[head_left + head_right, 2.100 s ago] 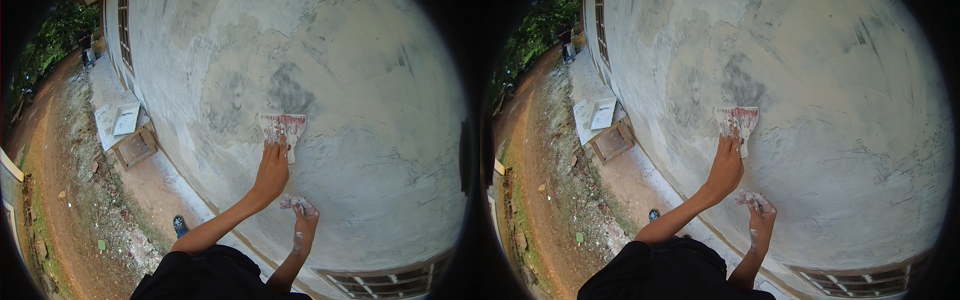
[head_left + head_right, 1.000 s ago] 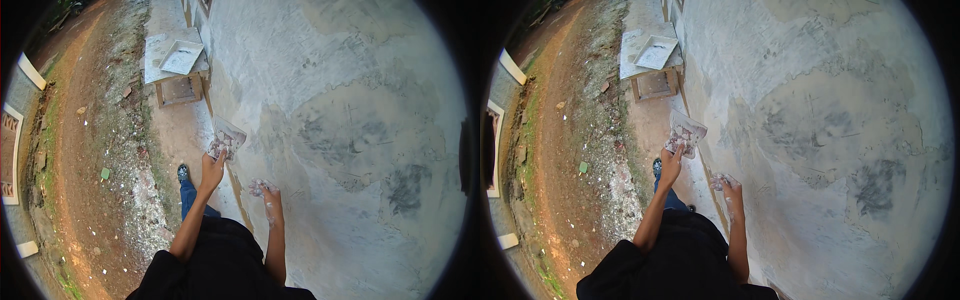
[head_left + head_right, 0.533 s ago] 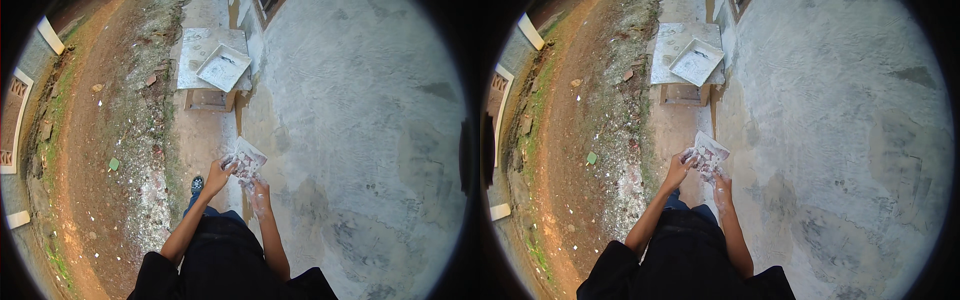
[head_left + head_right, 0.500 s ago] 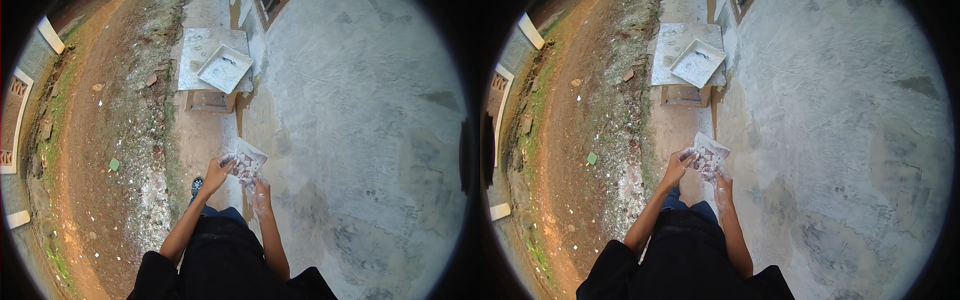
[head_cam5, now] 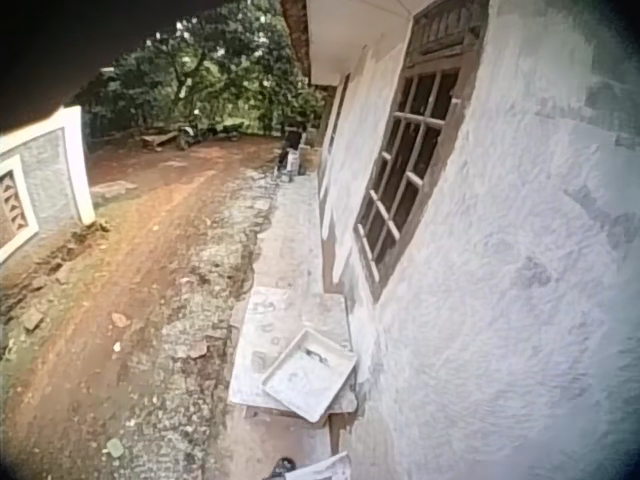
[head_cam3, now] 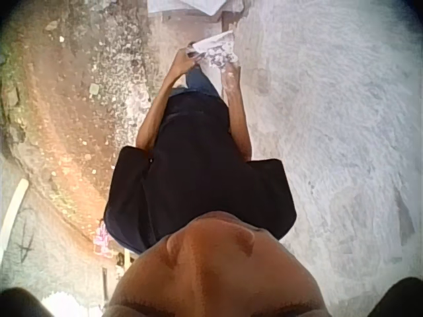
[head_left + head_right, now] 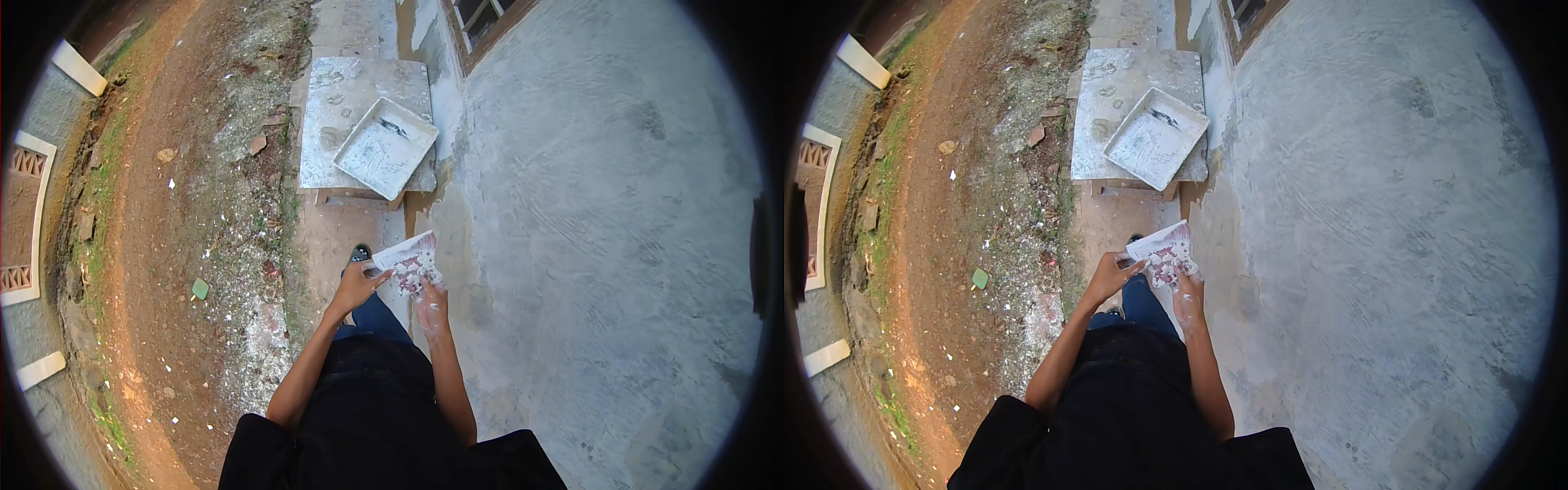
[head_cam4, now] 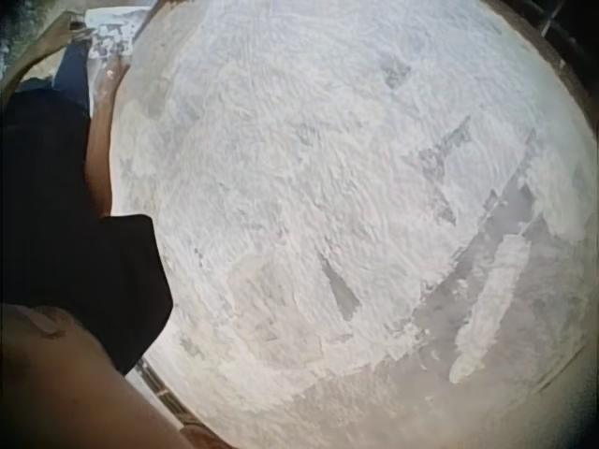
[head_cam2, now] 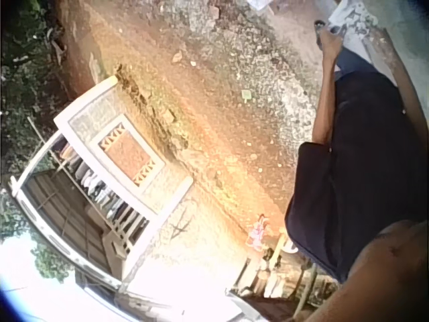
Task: The person applies and smooths wall putty onto an exterior wall using a handheld scraper tool.
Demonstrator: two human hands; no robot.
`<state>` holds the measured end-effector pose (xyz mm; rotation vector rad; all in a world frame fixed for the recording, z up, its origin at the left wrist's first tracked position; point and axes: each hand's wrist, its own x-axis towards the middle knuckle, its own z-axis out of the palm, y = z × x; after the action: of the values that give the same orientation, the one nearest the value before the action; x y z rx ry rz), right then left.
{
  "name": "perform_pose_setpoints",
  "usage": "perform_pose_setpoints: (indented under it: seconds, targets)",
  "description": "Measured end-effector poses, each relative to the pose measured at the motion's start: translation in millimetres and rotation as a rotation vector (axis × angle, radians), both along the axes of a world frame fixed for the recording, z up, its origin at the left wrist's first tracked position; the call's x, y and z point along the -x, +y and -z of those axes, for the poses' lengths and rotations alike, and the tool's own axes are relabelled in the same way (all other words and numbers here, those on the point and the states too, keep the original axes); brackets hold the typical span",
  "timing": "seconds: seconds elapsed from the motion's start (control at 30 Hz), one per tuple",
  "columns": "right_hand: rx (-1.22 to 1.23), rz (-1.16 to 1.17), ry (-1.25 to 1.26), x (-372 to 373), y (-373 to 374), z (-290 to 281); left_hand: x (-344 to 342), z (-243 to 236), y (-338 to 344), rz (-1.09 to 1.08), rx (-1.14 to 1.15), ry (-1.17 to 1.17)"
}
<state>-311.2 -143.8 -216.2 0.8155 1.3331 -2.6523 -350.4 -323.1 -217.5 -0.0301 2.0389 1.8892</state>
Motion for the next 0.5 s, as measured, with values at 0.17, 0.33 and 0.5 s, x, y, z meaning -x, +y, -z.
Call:
perform_pose_setpoints:
  seconds: [0.17,0.33,0.5]
  targets:
    - [-0.146,-0.081,-0.068,112.5,-10.7,-13.9,109.9,23.7,-28.6,-0.090,0.069,-0.117]
    - [-0.177,-0.110,-0.093,210.5,-13.0,-4.1,201.8,40.3,-38.7,-0.049,0.060,-0.111]
    - [-0.274,-0.053,-0.198,285.9,-20.6,29.0,288.5,93.5,-51.1,0.057,0.095,-0.111]
